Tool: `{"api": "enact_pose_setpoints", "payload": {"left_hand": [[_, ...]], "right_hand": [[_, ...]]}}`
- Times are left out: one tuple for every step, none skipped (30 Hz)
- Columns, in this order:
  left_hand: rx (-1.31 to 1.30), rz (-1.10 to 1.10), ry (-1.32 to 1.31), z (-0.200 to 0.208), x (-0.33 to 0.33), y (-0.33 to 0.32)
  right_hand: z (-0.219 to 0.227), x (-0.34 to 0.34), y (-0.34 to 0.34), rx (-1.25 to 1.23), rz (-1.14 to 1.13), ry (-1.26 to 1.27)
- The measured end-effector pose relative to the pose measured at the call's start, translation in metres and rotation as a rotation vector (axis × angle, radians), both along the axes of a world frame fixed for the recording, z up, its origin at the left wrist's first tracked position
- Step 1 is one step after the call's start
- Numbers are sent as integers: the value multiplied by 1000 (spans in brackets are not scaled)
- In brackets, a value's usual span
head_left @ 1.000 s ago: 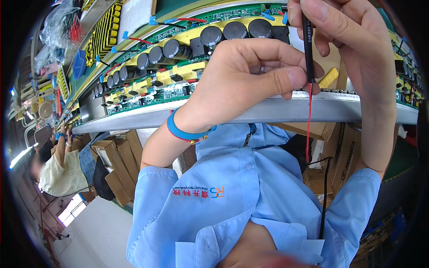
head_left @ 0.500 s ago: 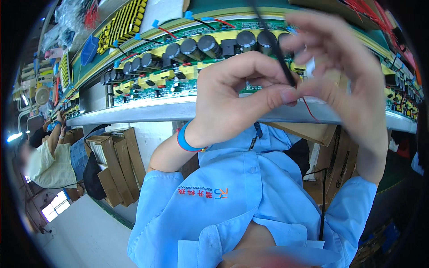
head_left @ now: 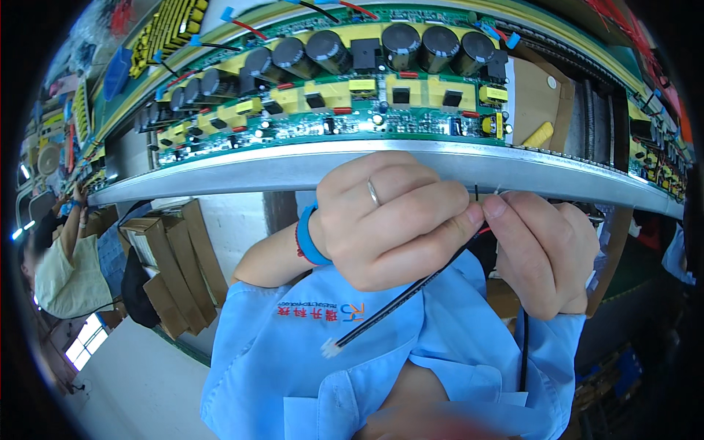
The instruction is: The person is seen connecting wires and components on an electronic circuit board assembly line.
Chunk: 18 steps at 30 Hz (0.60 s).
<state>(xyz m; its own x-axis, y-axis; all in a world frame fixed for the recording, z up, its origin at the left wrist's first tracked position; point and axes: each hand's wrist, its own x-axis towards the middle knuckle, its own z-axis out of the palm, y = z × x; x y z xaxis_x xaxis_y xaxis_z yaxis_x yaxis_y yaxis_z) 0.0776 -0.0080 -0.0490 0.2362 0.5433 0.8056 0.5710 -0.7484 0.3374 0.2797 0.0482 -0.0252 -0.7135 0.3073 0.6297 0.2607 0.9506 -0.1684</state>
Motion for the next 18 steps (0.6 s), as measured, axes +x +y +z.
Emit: {"api": "enact_pose_setpoints", "payload": {"left_hand": [[0, 4, 44, -3, 1, 1], [58, 36, 59, -9, 2, 3], [49, 35, 46, -13, 3, 3], [16, 35, 55, -15, 2, 2], [-17, 34, 65, -18, 2, 2], [-28, 39, 63, -21, 4, 1], [-34, 50, 71, -23, 8, 0], [-40, 61, 80, -25, 10, -1], [-53, 66, 81, -25, 12, -3], [-85, 90, 93, -25, 14, -2], [-117, 115, 106, -26, 16, -1], [-129, 114, 105, -29, 18, 2], [-107, 173, 88, -34, 19, 3], [-85, 231, 70, -38, 19, 4], [-92, 236, 69, -40, 17, 4], [-109, 261, 123, -40, 16, 6], [-125, 286, 176, -40, 15, 7], [-135, 287, 178, -38, 15, 8]], "right_hand": [[-8, 0, 4, 148, -9, 76], [-13, 1, 5, 140, -10, 62], [-16, 2, 5, 134, -17, 29], [-20, 2, 8, 127, -19, 5], [-22, 2, 10, 116, -14, 2], [-25, 3, 12, 126, -8, -16], [-28, 3, 13, 134, -1, -34], [-30, 4, 15, 122, 5, -34], [-32, 3, 17, 133, 12, -28], [-34, 4, 20, 145, 15, -26], [-37, 4, 22, 133, 16, -27], [-42, 3, 23, 132, 15, -15], [-45, 1, 24, 136, 21, -4], [-47, -2, 25, 130, 26, -5], [-48, -4, 26, 114, 21, -40], [-49, -4, 28, 93, 14, -71], [-50, -3, 30, 83, 17, -70], [-51, -1, 31, 83, 22, -97]]}}
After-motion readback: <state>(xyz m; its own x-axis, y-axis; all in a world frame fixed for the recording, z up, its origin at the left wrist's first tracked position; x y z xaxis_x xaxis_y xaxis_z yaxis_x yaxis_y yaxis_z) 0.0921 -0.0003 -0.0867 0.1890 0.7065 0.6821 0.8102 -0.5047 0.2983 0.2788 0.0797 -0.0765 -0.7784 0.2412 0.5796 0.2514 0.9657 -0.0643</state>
